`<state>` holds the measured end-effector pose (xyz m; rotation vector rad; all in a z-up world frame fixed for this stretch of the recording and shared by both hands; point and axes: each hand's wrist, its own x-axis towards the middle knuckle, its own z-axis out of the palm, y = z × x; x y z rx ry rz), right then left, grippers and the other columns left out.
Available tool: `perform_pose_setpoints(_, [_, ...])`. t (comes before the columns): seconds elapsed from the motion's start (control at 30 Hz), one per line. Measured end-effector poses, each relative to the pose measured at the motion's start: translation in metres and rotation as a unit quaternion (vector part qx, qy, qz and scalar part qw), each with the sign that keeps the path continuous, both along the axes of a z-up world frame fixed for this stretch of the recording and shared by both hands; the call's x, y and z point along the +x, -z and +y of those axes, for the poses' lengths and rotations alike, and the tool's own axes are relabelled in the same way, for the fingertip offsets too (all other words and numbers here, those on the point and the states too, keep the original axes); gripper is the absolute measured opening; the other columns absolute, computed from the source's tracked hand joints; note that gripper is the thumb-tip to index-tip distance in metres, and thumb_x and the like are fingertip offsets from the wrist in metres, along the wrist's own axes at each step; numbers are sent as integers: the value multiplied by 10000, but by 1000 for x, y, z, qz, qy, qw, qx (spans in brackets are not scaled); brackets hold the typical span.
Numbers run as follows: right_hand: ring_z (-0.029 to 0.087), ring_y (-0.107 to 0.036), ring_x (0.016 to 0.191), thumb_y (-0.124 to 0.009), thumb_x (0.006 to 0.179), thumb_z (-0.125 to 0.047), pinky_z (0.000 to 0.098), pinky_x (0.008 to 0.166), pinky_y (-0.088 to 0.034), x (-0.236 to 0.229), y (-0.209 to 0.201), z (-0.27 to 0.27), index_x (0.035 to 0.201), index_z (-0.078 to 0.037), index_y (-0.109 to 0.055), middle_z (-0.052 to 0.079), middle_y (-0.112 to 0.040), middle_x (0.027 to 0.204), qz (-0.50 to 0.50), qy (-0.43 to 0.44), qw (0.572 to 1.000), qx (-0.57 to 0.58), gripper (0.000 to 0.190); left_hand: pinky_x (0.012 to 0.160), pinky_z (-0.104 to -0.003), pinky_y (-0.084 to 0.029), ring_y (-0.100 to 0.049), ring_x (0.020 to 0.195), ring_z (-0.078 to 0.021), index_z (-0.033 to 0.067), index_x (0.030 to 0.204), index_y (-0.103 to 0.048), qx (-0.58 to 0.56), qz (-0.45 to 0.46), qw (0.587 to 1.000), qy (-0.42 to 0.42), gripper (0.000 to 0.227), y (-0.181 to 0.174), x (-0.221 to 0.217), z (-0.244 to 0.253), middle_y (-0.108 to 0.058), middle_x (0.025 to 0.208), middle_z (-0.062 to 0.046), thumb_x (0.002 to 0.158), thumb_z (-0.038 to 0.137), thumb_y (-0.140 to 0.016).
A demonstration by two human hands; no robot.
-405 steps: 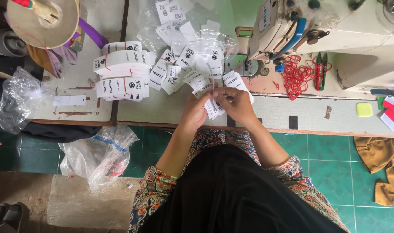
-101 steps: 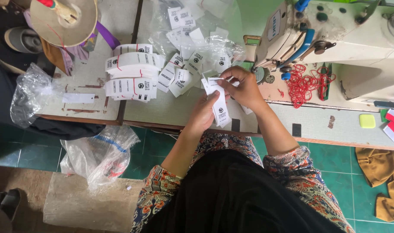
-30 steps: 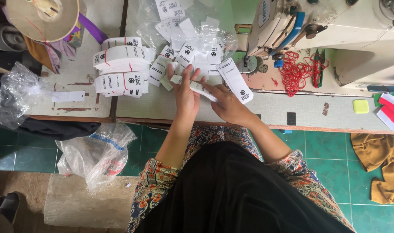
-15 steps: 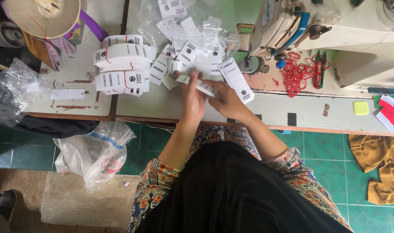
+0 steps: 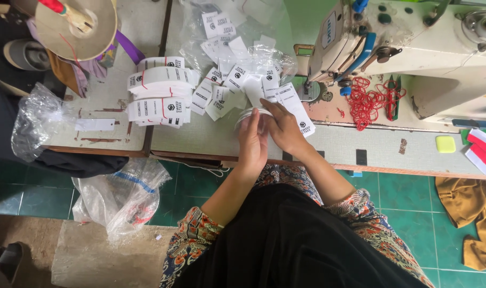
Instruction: Sorting and stacking clothing labels on a sewing machine workbench
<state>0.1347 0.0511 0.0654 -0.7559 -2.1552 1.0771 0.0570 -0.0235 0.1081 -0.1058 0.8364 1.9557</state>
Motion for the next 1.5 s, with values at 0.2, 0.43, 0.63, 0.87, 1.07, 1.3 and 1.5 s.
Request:
perform_pose_setpoints(0.2, [546, -627, 1132, -647, 903, -76, 567, 943, -531, -9, -45, -28, 1329, 46, -640, 388, -622, 1205, -88, -44, 987, 126, 443, 1055, -406, -477, -596, 1219, -201, 115, 1369, -527, 0, 15, 995, 94, 438, 45, -15, 12, -628, 1316, -74, 1059, 423, -557])
perform_pose_setpoints(0.43, [588, -531, 1240, -644, 900, -56, 659, 1068, -413, 3, -44, -20, 1402, 102, -521, 430, -509, 1340, 80, -124, 973, -178, 540, 1125, -366, -446, -565, 1283, -180, 48, 1431, -512, 26, 96, 993, 58, 418, 75, -43, 23, -618, 1372, -127, 1124, 314, -413])
perform_pose_setpoints(0.63, [235, -706, 892, -765, 880, -32, 320, 754, -640, 8, 52, -3, 1266, 134, -580, 351, -559, 1285, 165, 34, 893, -418, 459, 1100, -496, -482, -624, 1174, -243, 165, 1472, -498, 57, 74, 994, 49, 466, 96, -52, 35, -625, 1332, -149, 1072, 404, -527])
perform_pose_setpoints(0.87, [201, -711, 717, -773, 869, -29, 288, 587, -647, 4, 30, -12, 1157, 97, -637, 282, -629, 1112, 172, 70, 914, -362, 342, 1046, -502, -548, -637, 1056, -204, 224, 1474, -501, 54, 81, 995, 20, 444, 79, -67, 39, -644, 1258, -93, 1061, 382, -540])
perform_pose_setpoints(1.07, [111, -618, 754, -643, 992, -167, 159, 529, -566, -18, 9, -36, 1275, 58, -529, 126, -535, 1095, 260, 124, 848, -445, 379, 1029, -494, -573, -661, 995, -191, 177, 1428, -540, 72, 79, 994, 14, 468, 87, -58, 44, -663, 1158, -91, 1025, 404, -608])
perform_pose_setpoints(1.3, [110, -537, 866, -577, 1021, -188, 183, 630, -541, -23, -13, -42, 1369, -42, -415, 44, -436, 1084, 269, 139, 824, -479, 411, 1011, -509, -582, -653, 1008, -232, 123, 1358, -577, 68, 48, 997, -5, 478, 81, -60, 40, -653, 1103, -103, 1011, 450, -611])
perform_pose_setpoints(1.5, [146, -599, 893, -508, 953, 13, 239, 742, -642, -21, 11, -37, 1407, -24, -397, 88, -417, 1078, 253, 98, 824, -498, 469, 1032, -501, -562, -675, 987, -222, 128, 1245, -621, 65, 42, 997, -14, 448, 91, -62, 40, -669, 1029, -70, 995, 499, -624])
